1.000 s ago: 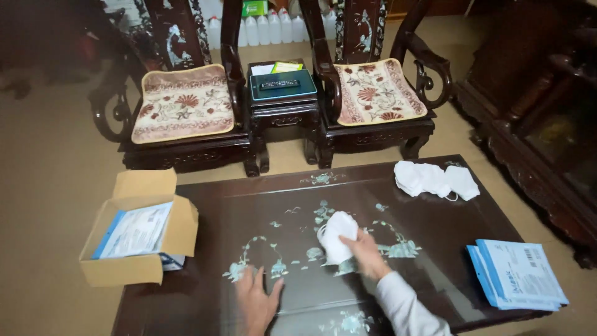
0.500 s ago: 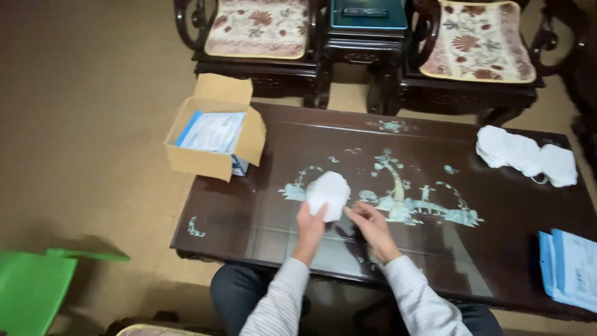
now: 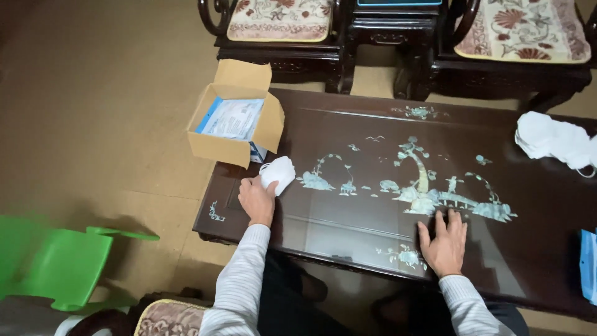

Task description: Packaging individual white face masks into blue plastic sleeves on a table.

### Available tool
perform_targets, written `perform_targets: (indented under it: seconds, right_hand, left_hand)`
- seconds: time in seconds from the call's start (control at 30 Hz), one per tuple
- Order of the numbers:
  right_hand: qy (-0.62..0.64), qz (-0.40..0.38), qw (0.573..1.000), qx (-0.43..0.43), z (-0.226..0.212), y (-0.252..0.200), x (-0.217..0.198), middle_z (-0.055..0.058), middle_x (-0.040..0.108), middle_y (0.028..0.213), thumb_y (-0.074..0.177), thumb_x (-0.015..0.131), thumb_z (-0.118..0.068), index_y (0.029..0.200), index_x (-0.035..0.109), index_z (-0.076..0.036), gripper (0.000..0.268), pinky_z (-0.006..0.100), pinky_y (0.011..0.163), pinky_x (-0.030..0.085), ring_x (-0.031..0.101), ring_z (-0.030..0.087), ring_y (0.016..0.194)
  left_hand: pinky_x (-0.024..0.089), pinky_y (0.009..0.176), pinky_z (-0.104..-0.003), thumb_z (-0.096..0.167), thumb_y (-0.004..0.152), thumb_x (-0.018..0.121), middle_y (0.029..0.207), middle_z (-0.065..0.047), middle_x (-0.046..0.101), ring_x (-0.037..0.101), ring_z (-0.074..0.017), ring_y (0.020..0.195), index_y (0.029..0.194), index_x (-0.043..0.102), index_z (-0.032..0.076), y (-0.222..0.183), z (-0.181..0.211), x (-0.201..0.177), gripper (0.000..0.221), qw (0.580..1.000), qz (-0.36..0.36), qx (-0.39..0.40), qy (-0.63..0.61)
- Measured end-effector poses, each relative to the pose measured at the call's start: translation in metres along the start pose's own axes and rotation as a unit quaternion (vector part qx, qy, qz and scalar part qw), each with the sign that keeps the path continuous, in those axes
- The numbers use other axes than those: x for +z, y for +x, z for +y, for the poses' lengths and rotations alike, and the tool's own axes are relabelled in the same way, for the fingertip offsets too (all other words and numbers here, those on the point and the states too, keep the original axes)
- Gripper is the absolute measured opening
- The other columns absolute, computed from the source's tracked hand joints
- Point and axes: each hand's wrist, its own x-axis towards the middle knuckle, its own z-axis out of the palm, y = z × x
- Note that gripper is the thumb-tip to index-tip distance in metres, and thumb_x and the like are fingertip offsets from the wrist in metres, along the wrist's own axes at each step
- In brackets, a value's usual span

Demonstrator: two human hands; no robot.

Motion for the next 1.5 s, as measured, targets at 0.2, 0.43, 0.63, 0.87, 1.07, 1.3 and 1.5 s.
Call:
perform_targets:
  seconds: [0.2, 0.43, 0.63, 0.87, 1.07, 1.3, 1.5]
  right_hand:
    - [-0.005, 0.006, 1.000, 0.013, 0.005, -0.001, 0.004, 0.019, 0.050, 0.157, 0.099, 0.060, -0.055, 0.141, 0.065, -0.005, 0.065, 0.051, 0.130, 0.027, 0.042, 0.037, 0.152]
    - [0.227, 0.128, 0.963, 0.065, -0.008, 0.014, -0.003, 0.022, 0.066, 0.132, 0.095, 0.079, -0.022, 0.135, 0.066, 0.003, 0.049, 0.046, 0.113, 0.045, 0.060, 0.036, 0.128]
    - [0.713, -0.106, 0.650, 0.242, -0.080, 0.035, -0.027, 0.022, 0.071, 0.123, 0.104, 0.060, -0.019, 0.141, 0.060, -0.005, 0.040, 0.047, 0.113, 0.046, 0.068, 0.031, 0.120]
    - [0.622, -0.155, 0.747, 0.178, -0.090, 0.036, -0.055, 0.010, 0.082, 0.095, 0.090, 0.079, -0.005, 0.110, 0.078, -0.003, 0.020, 0.035, 0.088, 0.060, 0.072, 0.011, 0.091]
    - [0.614, -0.124, 0.743, 0.236, -0.042, 0.035, 0.048, 0.008, 0.079, 0.078, 0.091, 0.078, -0.009, 0.093, 0.079, -0.002, 0.007, 0.029, 0.071, 0.062, 0.072, 0.010, 0.074]
    - [0.585, -0.204, 0.714, 0.326, -0.071, 0.039, 0.043, 0.021, 0.072, 0.066, 0.088, 0.079, -0.010, 0.084, 0.072, 0.000, 0.013, 0.032, 0.047, 0.061, 0.073, 0.022, 0.051]
    - [0.599, -0.211, 0.693, 0.341, -0.079, 0.041, 0.021, 0.022, 0.074, 0.078, 0.089, 0.076, -0.008, 0.093, 0.072, 0.006, 0.016, 0.032, 0.052, 0.064, 0.074, 0.023, 0.056]
  left_hand:
    - [0.046, 0.085, -0.039, 0.034, 0.082, 0.084, 0.092, -0.001, 0.063, 0.064, -0.0233, 0.094, 0.106, 0.065, 0.015, -0.006, -0.001, 0.021, 0.036, 0.999, 0.046, 0.016, -0.023]
    - [0.054, 0.086, -0.037, 0.017, 0.095, 0.075, 0.098, -0.009, 0.079, 0.073, -0.0237, 0.101, 0.102, 0.077, 0.013, -0.073, 0.100, -0.022, 0.008, 0.926, -0.048, 0.037, -0.371]
    - [0.057, 0.078, -0.039, 0.026, 0.084, 0.086, 0.093, -0.018, 0.077, 0.075, -0.0255, 0.082, 0.110, 0.075, 0.008, -0.128, 0.165, 0.036, 0.034, 0.851, -0.288, -0.109, -0.424]
    - [0.043, 0.108, -0.043, 0.029, 0.090, 0.079, 0.123, -0.013, 0.069, 0.064, -0.0314, 0.118, 0.095, 0.077, 0.010, -0.140, 0.183, 0.025, 0.020, 0.868, -0.264, -0.020, -0.420]
    - [0.057, 0.095, -0.042, 0.027, 0.093, 0.076, 0.116, -0.021, 0.073, 0.071, -0.0268, 0.107, 0.125, 0.070, 0.003, -0.139, 0.228, -0.032, 0.041, 0.725, -0.353, -0.227, -0.547]
    - [0.065, 0.077, -0.043, 0.027, 0.094, 0.077, 0.116, -0.022, 0.066, 0.072, -0.0315, 0.098, 0.126, 0.067, 0.000, -0.153, 0.182, 0.120, 0.043, 0.726, -0.390, -0.281, -0.493]
    - [0.066, 0.081, -0.045, 0.020, 0.095, 0.076, 0.110, -0.024, 0.063, 0.074, -0.0352, 0.093, 0.137, 0.053, -0.010, -0.139, 0.196, 0.044, 0.057, 0.667, -0.445, -0.284, -0.526]
